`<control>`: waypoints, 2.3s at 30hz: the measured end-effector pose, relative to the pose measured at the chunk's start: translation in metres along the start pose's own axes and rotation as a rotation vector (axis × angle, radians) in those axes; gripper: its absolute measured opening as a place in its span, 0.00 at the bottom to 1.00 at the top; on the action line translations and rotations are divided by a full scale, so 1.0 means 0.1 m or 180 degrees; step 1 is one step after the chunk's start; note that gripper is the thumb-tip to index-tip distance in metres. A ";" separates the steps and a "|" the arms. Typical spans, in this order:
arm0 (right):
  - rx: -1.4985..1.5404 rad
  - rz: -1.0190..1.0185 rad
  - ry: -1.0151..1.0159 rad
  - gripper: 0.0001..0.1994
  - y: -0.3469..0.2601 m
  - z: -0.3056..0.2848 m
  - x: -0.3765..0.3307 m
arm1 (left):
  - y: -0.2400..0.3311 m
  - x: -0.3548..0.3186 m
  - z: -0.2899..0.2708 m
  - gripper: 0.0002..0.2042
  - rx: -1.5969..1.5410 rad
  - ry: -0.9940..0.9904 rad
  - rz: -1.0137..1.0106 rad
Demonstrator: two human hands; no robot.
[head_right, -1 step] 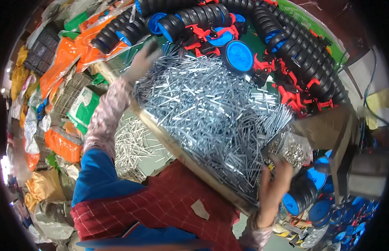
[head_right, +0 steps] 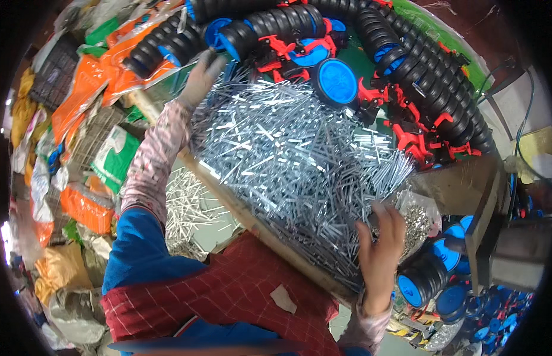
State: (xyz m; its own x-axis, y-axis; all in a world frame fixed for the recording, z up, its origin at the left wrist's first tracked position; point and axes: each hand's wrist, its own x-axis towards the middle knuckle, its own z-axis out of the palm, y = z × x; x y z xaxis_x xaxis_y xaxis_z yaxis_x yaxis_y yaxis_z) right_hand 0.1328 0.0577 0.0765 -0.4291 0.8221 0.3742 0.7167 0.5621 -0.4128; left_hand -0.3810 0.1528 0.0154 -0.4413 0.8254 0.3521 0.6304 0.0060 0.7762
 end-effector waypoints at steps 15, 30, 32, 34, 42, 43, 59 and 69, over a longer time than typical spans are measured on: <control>0.0011 -0.0809 -0.0446 0.28 2.01 2.87 5.65 | -1.18 1.05 0.93 0.28 -0.2328 0.0127 -0.0307; 0.2081 -0.0003 -0.2246 0.22 1.21 1.19 3.59 | -0.84 0.60 0.47 0.33 0.0481 -0.0201 0.1518; 0.1659 0.0163 -0.1851 0.21 1.18 0.74 3.08 | -0.47 0.59 0.59 0.35 0.0424 -0.0064 0.1969; 0.1586 0.0772 -0.1686 0.19 1.29 0.34 2.51 | 0.01 0.65 0.70 0.35 0.0188 -0.0306 0.2316; 0.0050 0.0953 0.0022 0.16 1.17 0.39 1.43 | -0.13 1.71 1.75 0.28 0.0009 -0.2335 0.1479; 0.0066 0.0949 0.0025 0.17 1.18 0.39 1.40 | -0.17 1.82 1.80 0.27 0.0006 -0.2461 0.1355; -0.0802 0.0751 0.0343 0.12 1.21 0.63 1.73 | 0.69 1.11 1.77 0.28 0.0569 -0.1175 0.0815; 0.1692 0.0129 -0.0511 0.10 -0.01 0.19 1.00 | 2.37 -0.62 1.37 0.33 0.1532 -0.0604 0.4135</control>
State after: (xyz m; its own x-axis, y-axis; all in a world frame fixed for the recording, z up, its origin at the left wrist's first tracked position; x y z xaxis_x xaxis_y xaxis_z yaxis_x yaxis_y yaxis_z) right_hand 0.0787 0.1408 0.0981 -0.5151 0.8242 0.2353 0.3762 0.4640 -0.8020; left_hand -0.1168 0.1804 0.1055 0.6881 0.4530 0.5669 0.6887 -0.6537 -0.3135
